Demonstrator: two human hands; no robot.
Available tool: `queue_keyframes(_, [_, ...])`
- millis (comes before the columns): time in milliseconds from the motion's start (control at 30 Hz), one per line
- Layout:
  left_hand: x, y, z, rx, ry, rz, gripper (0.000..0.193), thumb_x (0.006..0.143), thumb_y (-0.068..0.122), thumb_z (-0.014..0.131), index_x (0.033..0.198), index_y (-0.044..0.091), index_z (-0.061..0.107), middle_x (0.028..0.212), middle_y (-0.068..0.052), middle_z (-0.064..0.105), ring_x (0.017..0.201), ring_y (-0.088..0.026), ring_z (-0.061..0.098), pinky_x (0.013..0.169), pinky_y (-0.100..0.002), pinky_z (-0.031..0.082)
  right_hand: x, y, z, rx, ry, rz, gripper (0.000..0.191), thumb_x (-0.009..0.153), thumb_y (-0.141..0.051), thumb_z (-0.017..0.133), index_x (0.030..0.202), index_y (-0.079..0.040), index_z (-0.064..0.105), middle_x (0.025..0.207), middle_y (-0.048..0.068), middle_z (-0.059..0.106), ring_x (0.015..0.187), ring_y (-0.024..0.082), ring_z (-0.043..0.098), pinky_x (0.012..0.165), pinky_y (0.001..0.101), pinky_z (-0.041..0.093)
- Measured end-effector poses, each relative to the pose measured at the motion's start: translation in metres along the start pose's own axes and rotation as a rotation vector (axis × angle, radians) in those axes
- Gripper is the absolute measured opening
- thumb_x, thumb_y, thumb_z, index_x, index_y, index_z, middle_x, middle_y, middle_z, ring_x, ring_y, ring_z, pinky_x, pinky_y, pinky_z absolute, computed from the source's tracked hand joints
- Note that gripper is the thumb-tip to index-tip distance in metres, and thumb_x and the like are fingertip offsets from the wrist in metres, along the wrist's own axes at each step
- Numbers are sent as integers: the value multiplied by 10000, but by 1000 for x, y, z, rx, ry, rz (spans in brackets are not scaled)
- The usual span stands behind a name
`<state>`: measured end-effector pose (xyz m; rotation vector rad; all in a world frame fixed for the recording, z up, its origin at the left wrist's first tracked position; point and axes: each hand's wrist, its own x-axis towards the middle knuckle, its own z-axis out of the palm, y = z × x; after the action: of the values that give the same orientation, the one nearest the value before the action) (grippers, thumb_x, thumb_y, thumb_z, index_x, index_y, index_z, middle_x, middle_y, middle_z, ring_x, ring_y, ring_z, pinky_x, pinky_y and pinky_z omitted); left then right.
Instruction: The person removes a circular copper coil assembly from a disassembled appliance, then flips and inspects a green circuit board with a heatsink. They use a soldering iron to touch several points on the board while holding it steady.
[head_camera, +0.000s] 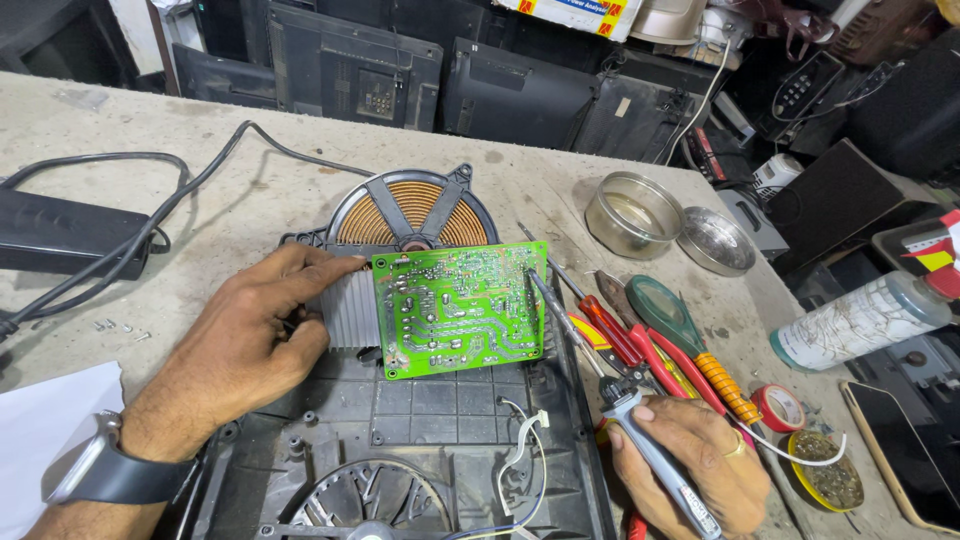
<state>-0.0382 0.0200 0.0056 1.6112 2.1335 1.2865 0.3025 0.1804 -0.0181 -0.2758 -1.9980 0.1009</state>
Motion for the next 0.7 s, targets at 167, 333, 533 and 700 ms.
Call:
queue_keyframes(167, [0, -1, -1, -1, 2, 11, 629, 677, 1, 563, 1289, 94, 675, 1116, -78, 708, 729, -199, 691, 641, -338, 562, 0, -1, 0, -18, -9, -15, 295, 730, -6, 862, 963, 22, 684, 916, 154, 717, 861, 246, 764, 787, 326, 613])
queue_keyframes(333, [0, -2, -1, -3, -2, 11, 664, 679, -2, 563, 1325, 95, 676, 1118, -69, 708, 732, -192, 692, 647, -333, 568, -1, -2, 2, -33, 3, -20, 288, 734, -4, 865, 956, 21, 684, 914, 151, 716, 862, 243, 764, 788, 331, 617])
queue_keyframes(533, [0, -2, 0, -9, -10, -11, 664, 674, -4, 571, 1322, 93, 680, 1101, -68, 709, 699, -184, 687, 604, -321, 567, 2, 0, 1, -50, -17, -68, 296, 714, -3, 873, 941, 25, 685, 889, 139, 721, 833, 239, 758, 776, 341, 620])
queue_keyframes(700, [-1, -3, 0, -42, 15, 31, 618, 670, 3, 580, 1274, 76, 690, 1136, -66, 718, 715, -163, 701, 608, -296, 570, 2, -1, 2, -39, -11, -58, 291, 722, 2, 871, 939, 25, 679, 895, 139, 714, 841, 244, 760, 780, 341, 624])
